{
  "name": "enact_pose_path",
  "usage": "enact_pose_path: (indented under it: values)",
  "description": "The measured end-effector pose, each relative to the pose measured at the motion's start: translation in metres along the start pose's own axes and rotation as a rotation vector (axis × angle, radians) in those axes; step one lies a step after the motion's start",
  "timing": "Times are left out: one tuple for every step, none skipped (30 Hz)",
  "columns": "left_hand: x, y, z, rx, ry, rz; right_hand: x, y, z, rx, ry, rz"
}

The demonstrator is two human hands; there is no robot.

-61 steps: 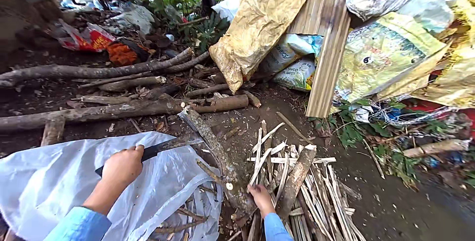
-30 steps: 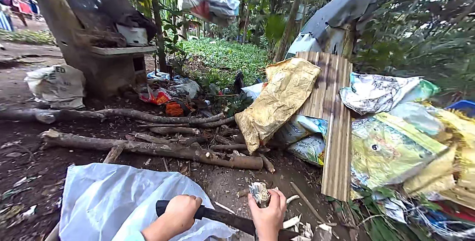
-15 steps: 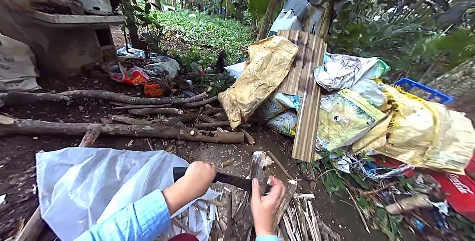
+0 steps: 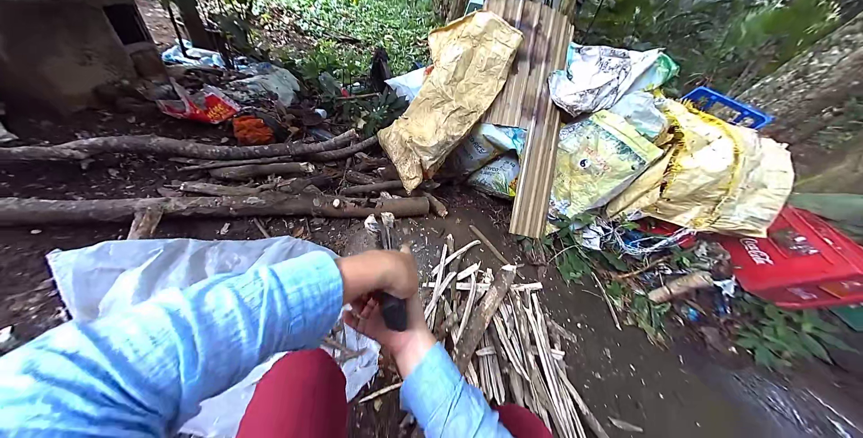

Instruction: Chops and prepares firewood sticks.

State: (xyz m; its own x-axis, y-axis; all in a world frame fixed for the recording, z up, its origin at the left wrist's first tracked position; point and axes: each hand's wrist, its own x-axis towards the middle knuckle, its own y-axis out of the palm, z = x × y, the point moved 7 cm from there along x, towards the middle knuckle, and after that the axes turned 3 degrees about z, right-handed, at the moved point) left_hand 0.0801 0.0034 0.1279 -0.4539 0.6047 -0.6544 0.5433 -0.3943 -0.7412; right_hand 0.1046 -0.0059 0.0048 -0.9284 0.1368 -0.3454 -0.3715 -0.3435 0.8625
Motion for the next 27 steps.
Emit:
enact_pose_path:
  values:
    - [0.0, 0.0, 0.002, -0.026, 0.006, -0.008, -0.003, -0.001, 0.001, 0.015, 0.031, 0.03]
    - [-0.001, 0.0, 0.004, -0.067, 0.035, -0.017, -0.007, -0.003, 0.003, 0.03, 0.052, 0.069]
    - [-0.002, 0.0, 0.008, -0.145, 0.096, -0.027, -0.012, -0.005, 0.007, 0.028, 0.059, 0.114]
    - [-0.005, 0.001, 0.012, -0.263, 0.198, -0.039, -0.018, -0.008, 0.013, 0.006, 0.054, 0.156]
    - [-0.007, 0.003, 0.018, -0.412, 0.324, -0.046, -0.026, -0.012, 0.019, -0.03, 0.042, 0.192]
    - [-0.007, 0.007, 0.028, -0.58, 0.455, -0.05, -0.035, -0.018, 0.028, -0.066, 0.025, 0.218]
    - [-0.002, 0.013, 0.042, -0.739, 0.566, -0.057, -0.045, -0.026, 0.036, -0.104, 0.008, 0.23]
    - [0.007, 0.022, 0.059, -0.87, 0.615, -0.084, -0.057, -0.035, 0.044, -0.141, 0.009, 0.246]
    - [0.021, 0.035, 0.077, -0.953, 0.59, -0.112, -0.07, -0.045, 0.051, -0.172, 0.033, 0.274]
    - [0.038, 0.053, 0.091, -0.972, 0.514, -0.126, -0.084, -0.055, 0.057, -0.227, 0.068, 0.268]
    - [0.057, 0.075, 0.1, -0.943, 0.421, -0.114, -0.101, -0.065, 0.062, -0.301, 0.099, 0.207]
    - [0.076, 0.101, 0.103, -0.892, 0.335, -0.081, -0.119, -0.074, 0.066, -0.366, 0.123, 0.114]
    - [0.093, 0.126, 0.099, -0.85, 0.273, -0.044, -0.136, -0.08, 0.072, -0.433, 0.139, -0.001]
    - [0.109, 0.149, 0.092, -0.836, 0.228, -0.017, -0.152, -0.084, 0.076, -0.499, 0.166, -0.106]
    - [0.122, 0.169, 0.081, -0.845, 0.195, -0.007, -0.168, -0.087, 0.077, -0.542, 0.202, -0.186]
    - [0.132, 0.184, 0.068, -0.866, 0.171, -0.008, -0.183, -0.091, 0.077, -0.571, 0.241, -0.239]
    - [0.142, 0.194, 0.054, -0.889, 0.167, -0.02, -0.195, -0.097, 0.074, -0.596, 0.273, -0.276]
    - [0.152, 0.201, 0.041, -0.92, 0.189, -0.038, -0.206, -0.102, 0.071, -0.629, 0.288, -0.313]
    - [0.161, 0.206, 0.029, -0.949, 0.241, -0.044, -0.216, -0.108, 0.066, -0.659, 0.288, -0.36]
    - [0.17, 0.21, 0.017, -0.967, 0.324, -0.035, -0.225, -0.114, 0.062, -0.688, 0.283, -0.399]
    - [0.177, 0.213, 0.007, -0.986, 0.429, -0.006, -0.232, -0.12, 0.058, -0.72, 0.281, -0.432]
    - [0.183, 0.217, 0.0, -1.03, 0.539, 0.039, -0.238, -0.127, 0.056, -0.75, 0.283, -0.456]
    - [0.189, 0.22, -0.002, -1.11, 0.615, 0.072, -0.243, -0.133, 0.055, -0.777, 0.281, -0.481]
    - [0.196, 0.224, -0.003, -1.189, 0.645, 0.076, -0.248, -0.139, 0.056, -0.792, 0.275, -0.508]
    - [0.203, 0.227, -0.003, -1.223, 0.646, 0.075, -0.253, -0.146, 0.057, -0.796, 0.27, -0.526]
    - [0.209, 0.229, -0.005, -1.204, 0.637, 0.077, -0.257, -0.151, 0.058, -0.797, 0.265, -0.528]
    - [0.214, 0.232, -0.009, -1.149, 0.619, 0.072, -0.262, -0.157, 0.059, -0.787, 0.263, -0.513]
